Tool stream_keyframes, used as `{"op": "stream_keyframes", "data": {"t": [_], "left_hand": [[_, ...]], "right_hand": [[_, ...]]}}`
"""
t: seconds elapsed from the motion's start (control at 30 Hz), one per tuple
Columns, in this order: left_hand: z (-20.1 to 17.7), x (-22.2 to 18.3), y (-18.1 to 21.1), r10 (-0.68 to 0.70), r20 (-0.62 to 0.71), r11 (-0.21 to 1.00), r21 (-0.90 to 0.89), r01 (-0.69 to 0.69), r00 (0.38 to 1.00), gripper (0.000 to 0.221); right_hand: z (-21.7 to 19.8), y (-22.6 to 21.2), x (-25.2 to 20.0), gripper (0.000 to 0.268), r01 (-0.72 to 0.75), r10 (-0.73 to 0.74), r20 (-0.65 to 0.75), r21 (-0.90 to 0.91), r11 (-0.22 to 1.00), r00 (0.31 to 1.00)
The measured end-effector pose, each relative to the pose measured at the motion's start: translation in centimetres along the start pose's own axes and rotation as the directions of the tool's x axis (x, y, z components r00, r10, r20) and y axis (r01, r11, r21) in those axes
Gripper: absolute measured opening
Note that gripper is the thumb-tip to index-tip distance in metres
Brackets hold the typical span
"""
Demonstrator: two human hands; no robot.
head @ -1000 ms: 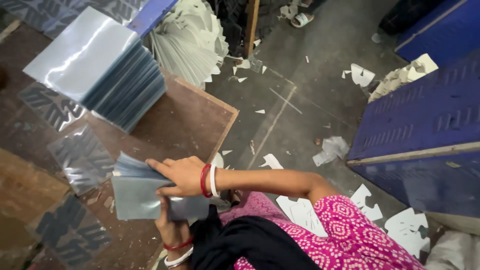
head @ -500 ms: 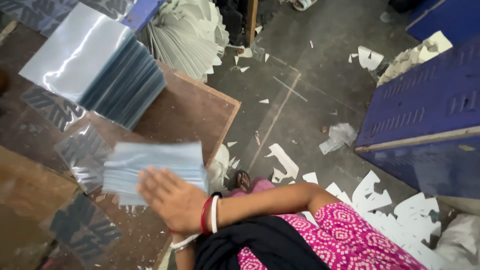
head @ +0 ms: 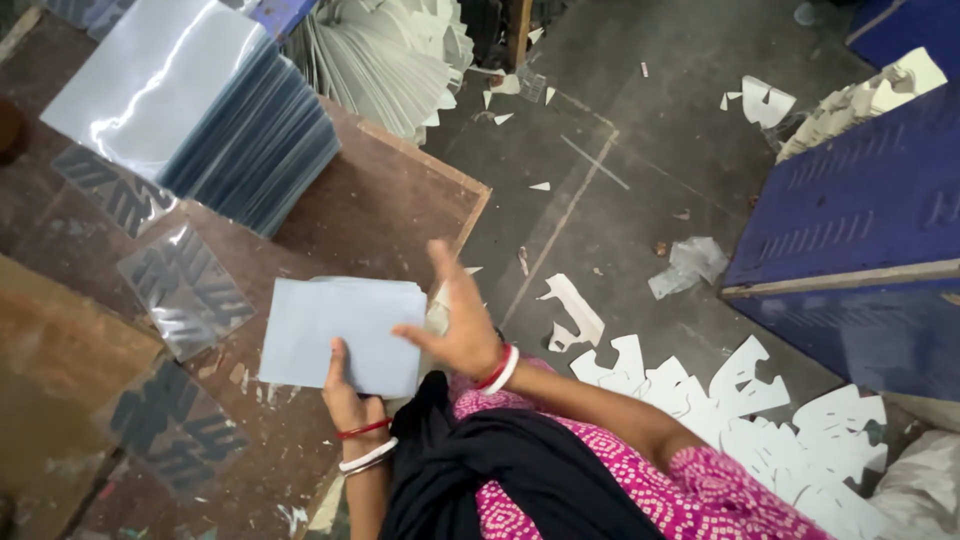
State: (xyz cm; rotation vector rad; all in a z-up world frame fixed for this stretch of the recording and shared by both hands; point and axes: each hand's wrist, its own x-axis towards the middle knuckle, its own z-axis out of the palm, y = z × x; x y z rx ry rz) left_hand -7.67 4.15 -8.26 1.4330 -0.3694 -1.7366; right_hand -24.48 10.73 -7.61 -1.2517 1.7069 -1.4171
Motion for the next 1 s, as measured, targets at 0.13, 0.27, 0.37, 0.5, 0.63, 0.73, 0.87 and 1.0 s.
{"op": "stream_keyframes", "data": {"t": [0.13,0.27,0.37,0.5,0.63,0.73,0.87,1.0], "left_hand": [[-0.2,-0.1,-0.8,0.032,0.012,0.995,-0.094,-0.031,0.999,0.048],[0.9,-0.2,-2.2,0.041,-0.034,0.992,-0.114,-0.044,0.999,0.050],[1.6,-0.4,-3.5,0.033,-0.055,0.989,-0.139,-0.040,0.998,0.052],[2.7,-1.2,-5.3,0.049,-0.032,0.984,-0.169,-0.053,0.998,0.053],[2.0,-2.1,-5.7,0.030,0.066,0.994,-0.103,-0.023,0.997,0.055],[-2.1,-1.3,-8.5,-0.139,0.164,0.983,-0.095,0.155,0.977,0.067],[-7.7,3.1,-13.8,0.212,-0.155,0.965,0.192,-0.181,0.965,0.097],[-8.5,3.9,-11.6,0.147,0.169,0.860,0.466,-0.210,0.975,0.080]], "right_hand": [[1.4,5.2,-3.3,0.115,-0.835,0.760,0.444,0.500,0.230,0.475],[1.8,3.6,-3.6,0.091,-0.801,0.509,0.683,0.599,0.021,0.524],[1.7,4.5,-3.9,0.071,-0.687,0.543,0.528,0.714,0.132,0.653],[0.0,2.8,-3.2,0.061,-0.543,0.624,0.329,0.819,0.185,0.709],[-1.5,3.7,-2.9,0.058,-0.543,0.671,0.207,0.768,0.340,0.712],[-2.6,3.4,-2.1,0.063,-0.523,0.661,0.154,0.749,0.407,0.735],[-4.3,3.4,-1.4,0.063,-0.491,0.503,0.146,0.558,0.669,0.852],[-5.7,0.7,-0.7,0.056,-0.456,0.365,0.298,0.349,0.819,0.882]]}}
